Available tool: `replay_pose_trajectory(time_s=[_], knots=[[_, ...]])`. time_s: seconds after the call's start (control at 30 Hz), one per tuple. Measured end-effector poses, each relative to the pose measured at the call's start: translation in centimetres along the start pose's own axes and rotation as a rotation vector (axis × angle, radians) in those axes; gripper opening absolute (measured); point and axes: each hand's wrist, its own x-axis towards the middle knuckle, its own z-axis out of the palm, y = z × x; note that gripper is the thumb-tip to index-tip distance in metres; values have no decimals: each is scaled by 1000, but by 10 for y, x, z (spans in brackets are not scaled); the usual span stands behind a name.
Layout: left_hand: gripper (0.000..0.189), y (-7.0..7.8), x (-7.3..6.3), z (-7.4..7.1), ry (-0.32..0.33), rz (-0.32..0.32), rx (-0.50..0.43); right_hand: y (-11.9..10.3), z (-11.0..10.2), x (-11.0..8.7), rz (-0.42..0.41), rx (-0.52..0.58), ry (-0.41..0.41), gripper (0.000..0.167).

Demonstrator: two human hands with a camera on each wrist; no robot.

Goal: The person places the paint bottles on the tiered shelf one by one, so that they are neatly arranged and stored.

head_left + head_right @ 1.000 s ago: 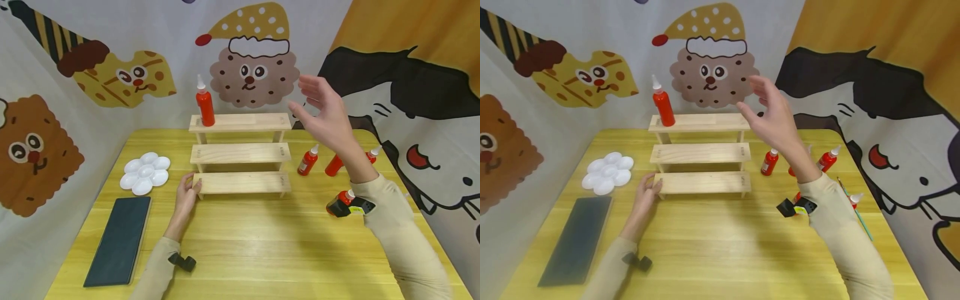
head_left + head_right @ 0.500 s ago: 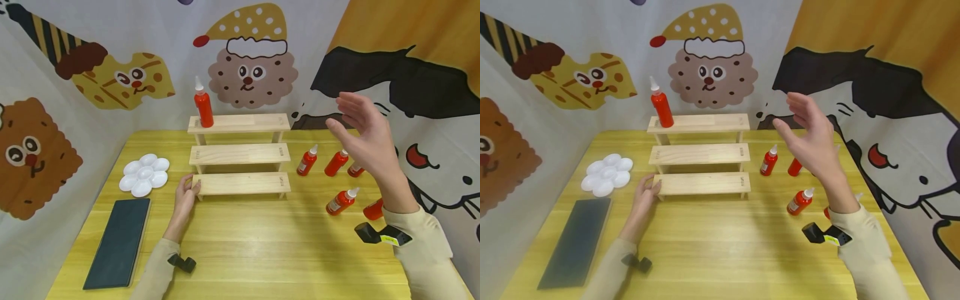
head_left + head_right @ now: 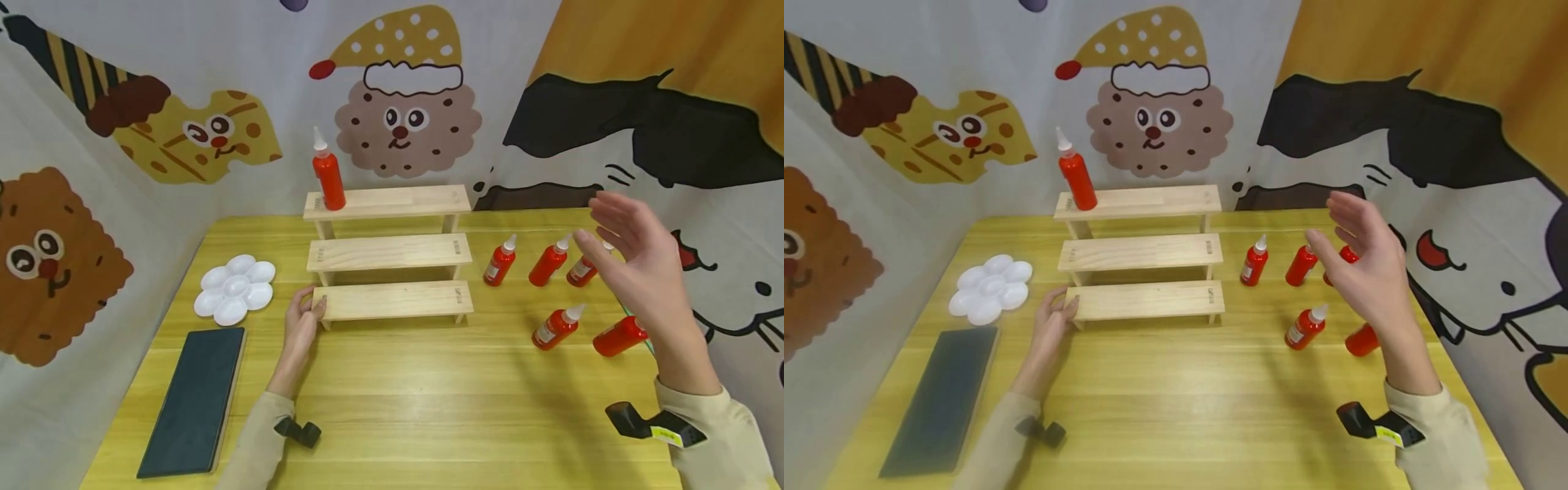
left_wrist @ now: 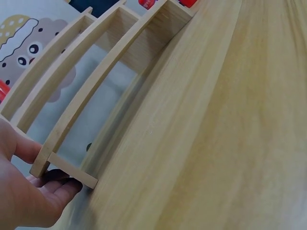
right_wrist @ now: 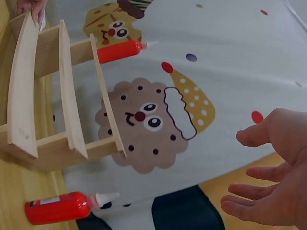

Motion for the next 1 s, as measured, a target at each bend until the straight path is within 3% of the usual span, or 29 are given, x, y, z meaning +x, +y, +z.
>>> replay_pose_trajectory(time_s=[0.57, 1.0], knots=[[49, -4, 2, -1, 4, 2, -2, 59, 3, -35, 201, -18, -36, 60], [49, -2, 0, -1, 8, 15, 13, 93, 23, -64, 189, 81, -71, 58]])
